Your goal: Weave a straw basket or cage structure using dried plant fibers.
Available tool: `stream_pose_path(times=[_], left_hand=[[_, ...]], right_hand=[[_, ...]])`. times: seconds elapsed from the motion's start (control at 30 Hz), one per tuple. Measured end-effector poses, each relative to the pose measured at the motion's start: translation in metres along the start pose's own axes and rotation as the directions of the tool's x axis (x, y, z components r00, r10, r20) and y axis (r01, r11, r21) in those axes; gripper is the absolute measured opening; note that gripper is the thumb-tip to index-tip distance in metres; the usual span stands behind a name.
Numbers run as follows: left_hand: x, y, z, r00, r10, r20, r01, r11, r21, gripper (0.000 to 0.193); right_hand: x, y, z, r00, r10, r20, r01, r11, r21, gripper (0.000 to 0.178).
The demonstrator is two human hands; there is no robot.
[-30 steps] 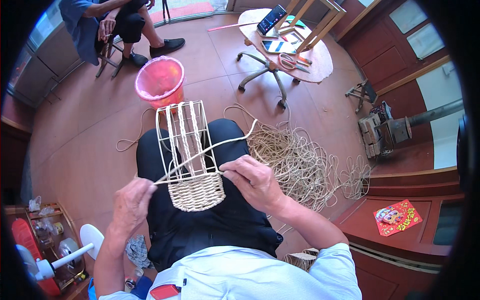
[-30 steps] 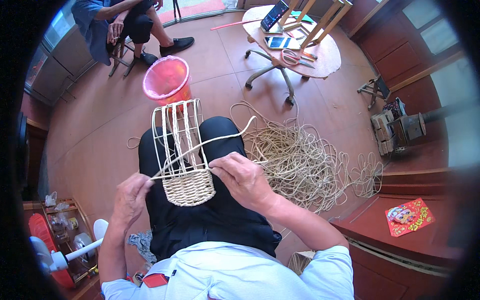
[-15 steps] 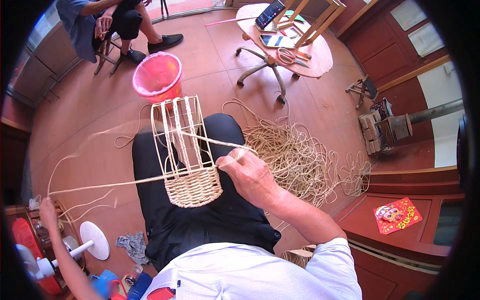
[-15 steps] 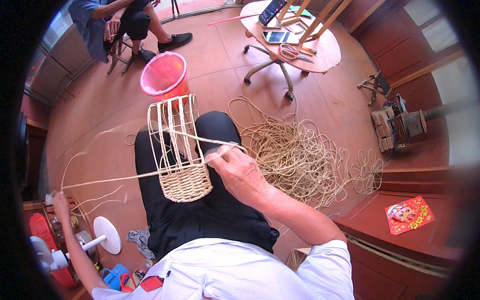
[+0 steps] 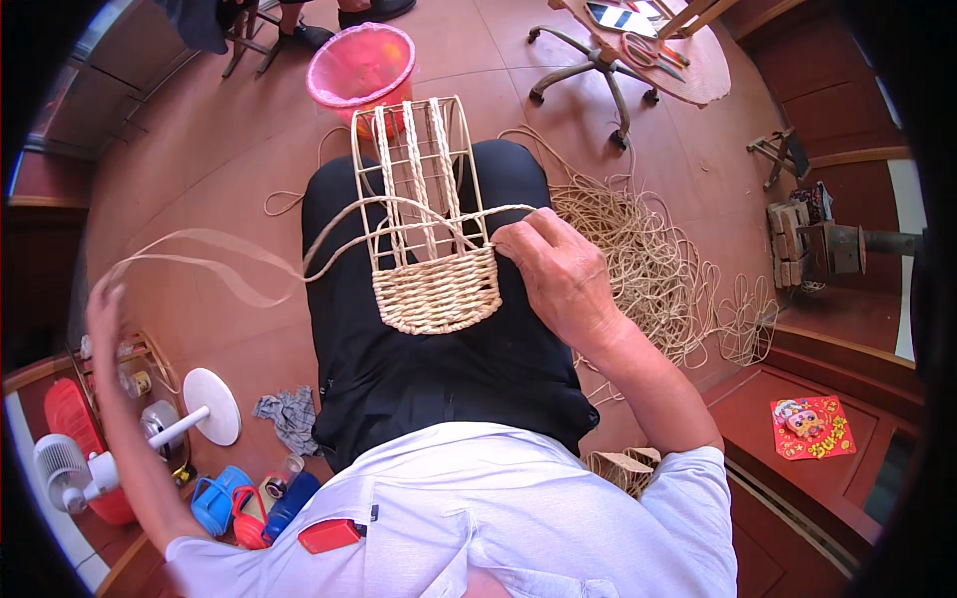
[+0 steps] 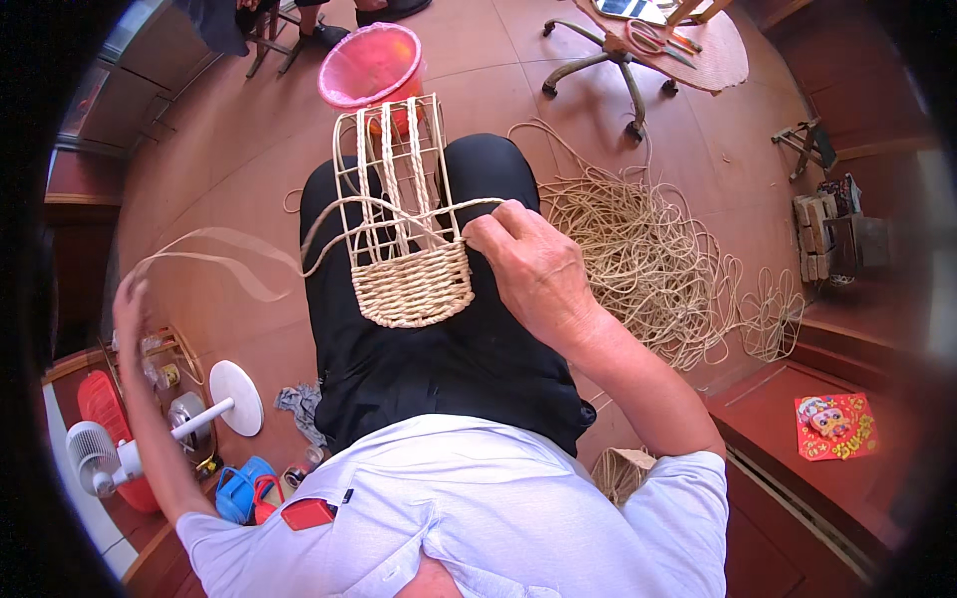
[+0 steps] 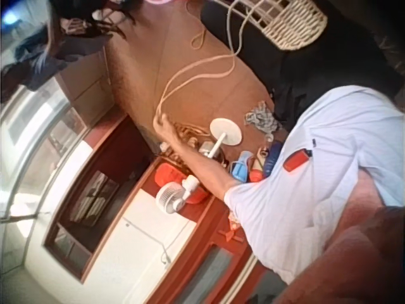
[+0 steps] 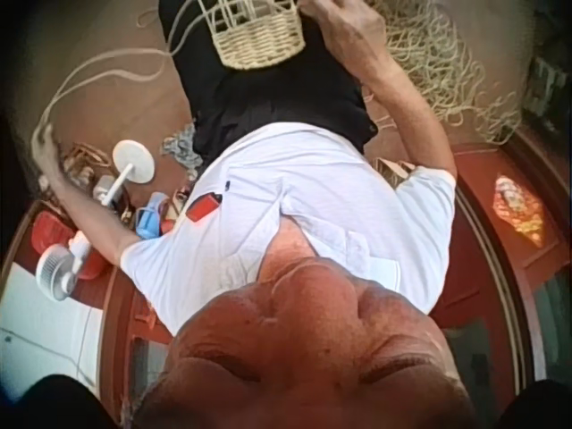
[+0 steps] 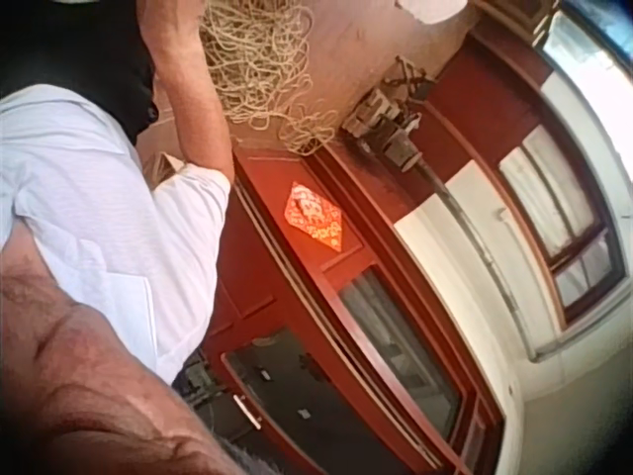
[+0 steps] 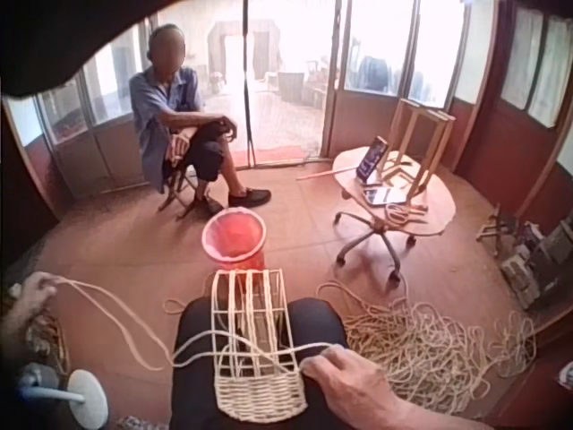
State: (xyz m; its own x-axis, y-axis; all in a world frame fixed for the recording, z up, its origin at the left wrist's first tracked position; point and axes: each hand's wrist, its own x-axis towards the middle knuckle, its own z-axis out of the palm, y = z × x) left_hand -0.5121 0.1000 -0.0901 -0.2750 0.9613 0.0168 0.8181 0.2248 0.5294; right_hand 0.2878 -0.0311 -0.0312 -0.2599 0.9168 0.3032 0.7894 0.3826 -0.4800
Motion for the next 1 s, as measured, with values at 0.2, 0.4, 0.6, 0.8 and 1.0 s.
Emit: stream_pose_path(times=[0.2,0.4,0.6,0.8,1.0], left_hand=[[-0.196,0.389,0.136,0.843,0.273,0.464,0.013,0.851,-0.524,0.059],[-0.2,0.383,0.166,0.665,0.396,0.633,-0.083,0.882,-0.465,0.023],[-0.08,0.359,0.103,0.789,0.367,0.492,-0.434,0.901,0.025,0.017],[-0.074,0.547,0.104,0.475,0.833,-0.284,-0.876,0.477,-0.066,0.05],[-0.163,0.558,0.14,0.546,0.811,-0.21,-0.796,0.424,-0.432,0.06]], right_hand=[[-0.007,0.0,0.001,0.998,0.03,-0.059,-0.029,0.999,0.018,0.011],[-0.005,-0.003,0.002,0.992,0.089,-0.088,-0.085,0.995,0.049,0.011],[0.0,-0.004,0.006,0.993,0.069,-0.1,-0.051,0.984,0.169,0.016],[-0.009,0.001,0.022,0.968,0.204,-0.148,-0.141,0.925,0.354,0.009],[-0.014,-0.006,0.021,0.936,0.346,-0.065,-0.278,0.841,0.465,0.011]])
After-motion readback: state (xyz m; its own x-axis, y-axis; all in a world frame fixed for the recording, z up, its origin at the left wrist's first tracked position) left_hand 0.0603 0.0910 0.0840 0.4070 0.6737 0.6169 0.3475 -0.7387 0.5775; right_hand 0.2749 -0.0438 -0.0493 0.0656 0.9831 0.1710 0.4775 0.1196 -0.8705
